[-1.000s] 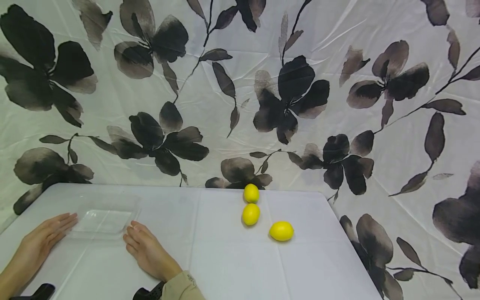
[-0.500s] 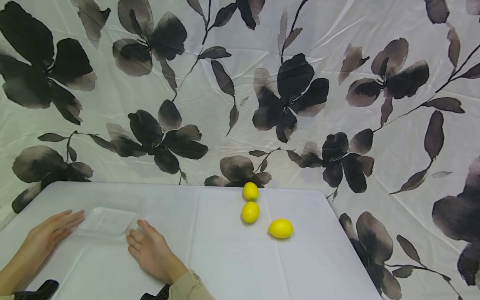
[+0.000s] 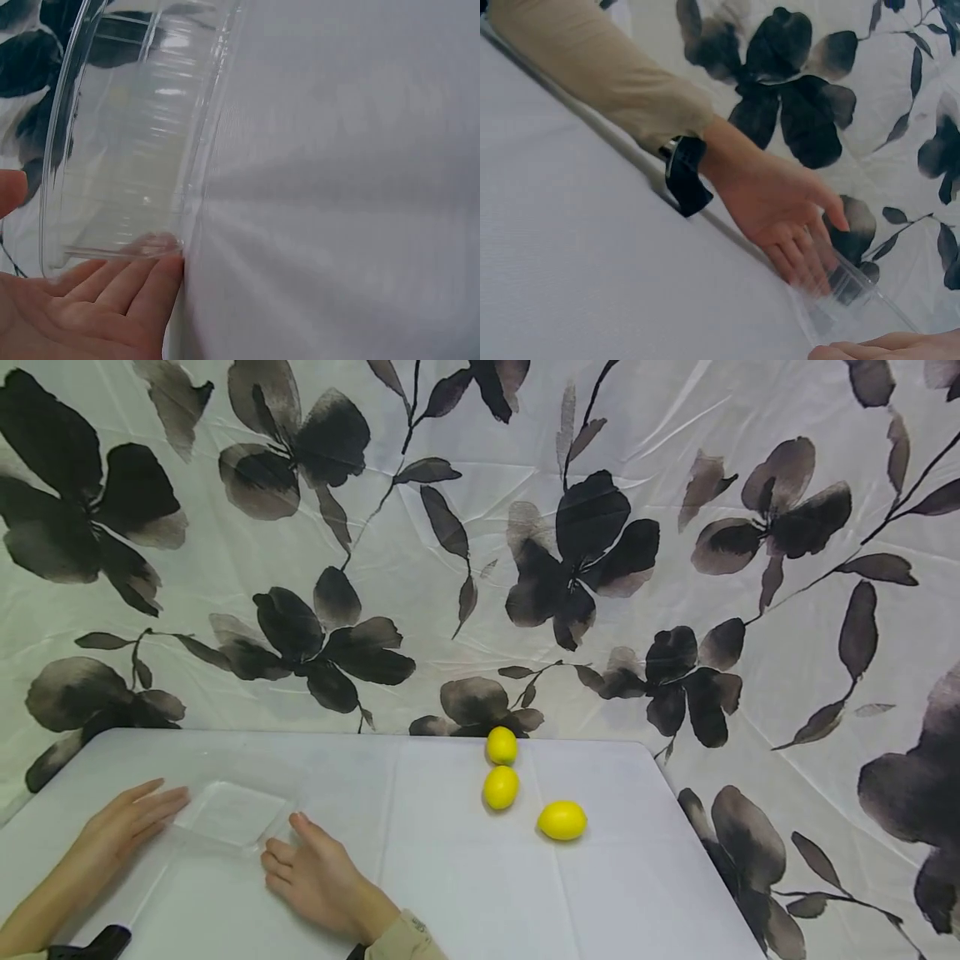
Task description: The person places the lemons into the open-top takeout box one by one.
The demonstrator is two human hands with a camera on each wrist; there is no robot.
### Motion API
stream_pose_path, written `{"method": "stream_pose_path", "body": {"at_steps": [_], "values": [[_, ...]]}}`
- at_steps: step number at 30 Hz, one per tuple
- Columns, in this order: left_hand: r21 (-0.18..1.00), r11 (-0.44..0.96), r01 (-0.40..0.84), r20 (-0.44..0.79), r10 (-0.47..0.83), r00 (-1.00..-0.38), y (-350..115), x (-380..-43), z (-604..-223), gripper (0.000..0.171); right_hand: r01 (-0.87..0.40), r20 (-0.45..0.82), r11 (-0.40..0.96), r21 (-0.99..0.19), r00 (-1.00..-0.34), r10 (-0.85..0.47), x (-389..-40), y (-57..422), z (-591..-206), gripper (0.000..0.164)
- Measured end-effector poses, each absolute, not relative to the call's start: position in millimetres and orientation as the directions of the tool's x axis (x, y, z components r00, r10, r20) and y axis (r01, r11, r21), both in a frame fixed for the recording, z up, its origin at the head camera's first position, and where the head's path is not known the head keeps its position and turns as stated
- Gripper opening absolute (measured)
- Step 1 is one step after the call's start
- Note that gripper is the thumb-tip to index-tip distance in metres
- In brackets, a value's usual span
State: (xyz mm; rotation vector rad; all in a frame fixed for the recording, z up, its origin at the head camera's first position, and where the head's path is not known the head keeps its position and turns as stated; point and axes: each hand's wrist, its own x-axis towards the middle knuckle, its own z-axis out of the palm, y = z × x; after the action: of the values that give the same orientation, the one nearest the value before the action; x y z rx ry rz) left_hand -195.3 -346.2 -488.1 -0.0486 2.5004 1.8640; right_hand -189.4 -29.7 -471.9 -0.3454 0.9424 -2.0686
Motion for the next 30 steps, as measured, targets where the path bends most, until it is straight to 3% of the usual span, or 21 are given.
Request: {"method": "stream_pose_path", "body": {"at_steps": [2,9,21,30], "values": [[0.948,0.318,-0.016,-0.013,-0.012,-1.000,-341.0,-197.7,-488.6,0.080,0.575,-0.081,-0.374,-0.728,-0.614,-0.785,-188.8,-25.7,-470.0,0.094],[0.971,0.204,0.127,0.127,0.014,-0.992,-327.4,-203.3,-491.8,0.066,0.588,-0.077,-0.367,-0.721,-0.594,-0.801,-183.6,-19.6,-464.7,0.096],[0.942,0.320,0.107,0.073,0.116,-0.991,-293.7,-207.3,-485.9,0.071,0.616,-0.101,-0.383,-0.688,-0.604,-0.790,-162.4,9.0,-455.3,0.104],[0.947,0.308,0.093,0.038,0.178,-0.983,-260.0,-209.8,-481.0,0.073,0.657,-0.132,-0.440,-0.612,-0.633,-0.762,-145.8,35.1,-449.3,0.105]]}}
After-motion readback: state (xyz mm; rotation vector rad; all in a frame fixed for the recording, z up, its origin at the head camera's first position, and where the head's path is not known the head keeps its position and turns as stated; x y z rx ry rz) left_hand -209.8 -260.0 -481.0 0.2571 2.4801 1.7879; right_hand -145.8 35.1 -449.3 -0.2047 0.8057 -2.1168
